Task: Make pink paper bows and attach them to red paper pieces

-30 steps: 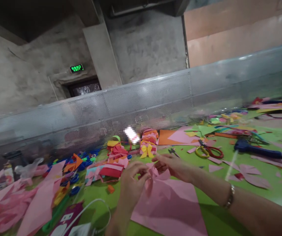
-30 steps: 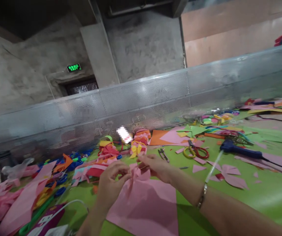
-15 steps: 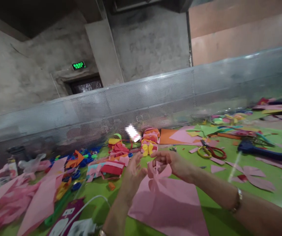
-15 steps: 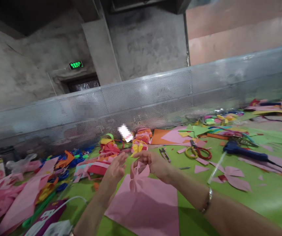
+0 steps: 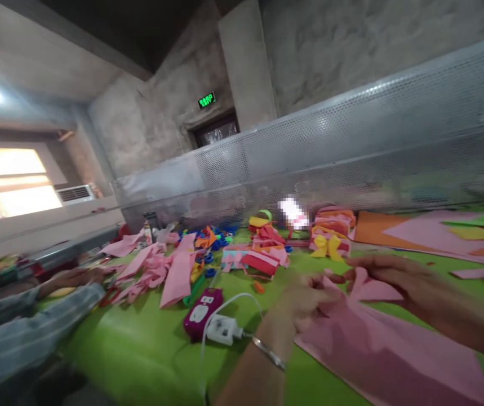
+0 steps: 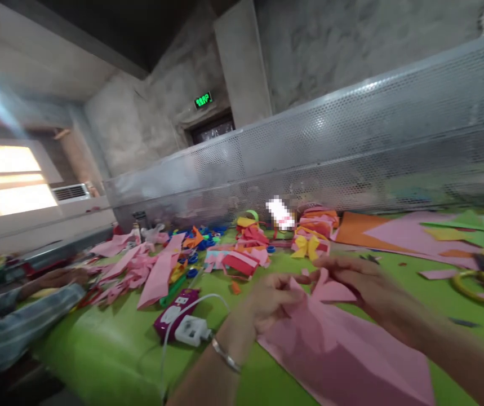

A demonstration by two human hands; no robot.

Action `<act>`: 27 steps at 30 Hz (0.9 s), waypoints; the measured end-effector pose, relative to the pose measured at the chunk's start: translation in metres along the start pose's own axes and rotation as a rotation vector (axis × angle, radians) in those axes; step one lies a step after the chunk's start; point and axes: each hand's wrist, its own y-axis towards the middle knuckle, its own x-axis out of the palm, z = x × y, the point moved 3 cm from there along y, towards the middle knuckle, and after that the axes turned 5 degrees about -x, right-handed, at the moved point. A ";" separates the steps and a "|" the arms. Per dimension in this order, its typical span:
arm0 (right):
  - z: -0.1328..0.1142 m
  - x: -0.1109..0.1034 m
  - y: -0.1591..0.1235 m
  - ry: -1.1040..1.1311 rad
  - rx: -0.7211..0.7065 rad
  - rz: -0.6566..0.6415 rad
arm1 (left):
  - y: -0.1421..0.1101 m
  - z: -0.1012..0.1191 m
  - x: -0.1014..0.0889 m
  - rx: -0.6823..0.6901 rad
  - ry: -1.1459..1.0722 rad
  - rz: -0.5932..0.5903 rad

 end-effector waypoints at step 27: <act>-0.003 0.001 0.006 0.204 0.307 0.073 | 0.000 0.020 0.004 0.086 0.045 0.030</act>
